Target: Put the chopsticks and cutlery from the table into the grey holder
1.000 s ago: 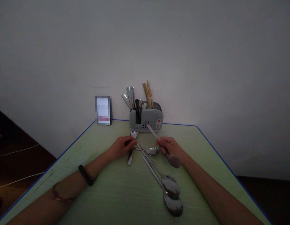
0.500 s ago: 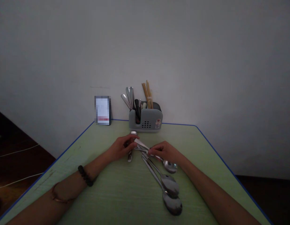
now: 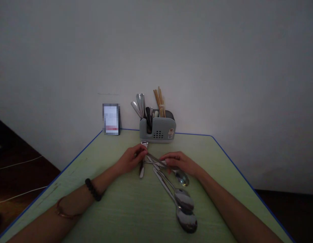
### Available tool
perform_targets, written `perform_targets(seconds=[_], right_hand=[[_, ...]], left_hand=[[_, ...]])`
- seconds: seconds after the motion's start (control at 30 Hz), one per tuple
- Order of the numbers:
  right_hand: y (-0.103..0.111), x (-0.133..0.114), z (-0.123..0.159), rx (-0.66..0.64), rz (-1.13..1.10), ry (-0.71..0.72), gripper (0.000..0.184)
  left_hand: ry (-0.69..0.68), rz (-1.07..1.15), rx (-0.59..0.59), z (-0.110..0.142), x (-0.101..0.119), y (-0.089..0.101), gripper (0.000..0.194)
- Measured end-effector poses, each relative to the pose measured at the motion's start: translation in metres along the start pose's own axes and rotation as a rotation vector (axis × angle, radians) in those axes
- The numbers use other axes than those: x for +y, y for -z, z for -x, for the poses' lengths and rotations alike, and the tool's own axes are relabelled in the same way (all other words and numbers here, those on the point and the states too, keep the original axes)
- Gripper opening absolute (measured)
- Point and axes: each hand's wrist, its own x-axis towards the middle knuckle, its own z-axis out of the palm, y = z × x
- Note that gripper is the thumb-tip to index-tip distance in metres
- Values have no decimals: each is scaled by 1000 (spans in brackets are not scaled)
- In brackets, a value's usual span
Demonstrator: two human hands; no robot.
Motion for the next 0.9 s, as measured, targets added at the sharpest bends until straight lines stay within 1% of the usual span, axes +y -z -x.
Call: perform_targets(seconds=[0.07,0.13,0.23,0.3,0.37,0.43,0.53,0.57,0.63,0.77,0.83,0.9], right_hand=[[3,-1,1,0,-58,-4,42],[4,-1,1,19,-63,-4,44],[5,3,-1,110,-64,19,49],[4,5,-3,176,-69,30,53],[3,7,-6,214,-47,29,55],[2,9,-9,238,-13,35,55],[2,12,-11,274,-6,54,53],[2,13,-12,278,-10,55,52],[1,14,-12,279,-5,49,51],[1,17,-14,274,18,45,47],[1,17,-14,279,34,43,45],[0,17,-15,282,55,46,44]], left_hand=[[28,67,48,-1,-2,1,26],[54,138,105,-2,-2,2,29],[45,232,202,-5,2,8,32],[12,250,261,-7,8,17,32],[-32,261,319,-10,17,29,30],[-87,320,397,-15,27,46,30],[-181,432,585,-28,45,74,30],[-211,440,663,-33,51,85,29],[-253,436,754,-44,64,105,26],[-369,399,840,-66,88,139,18],[-396,363,854,-76,97,148,16],[-398,320,851,-86,102,150,17]])
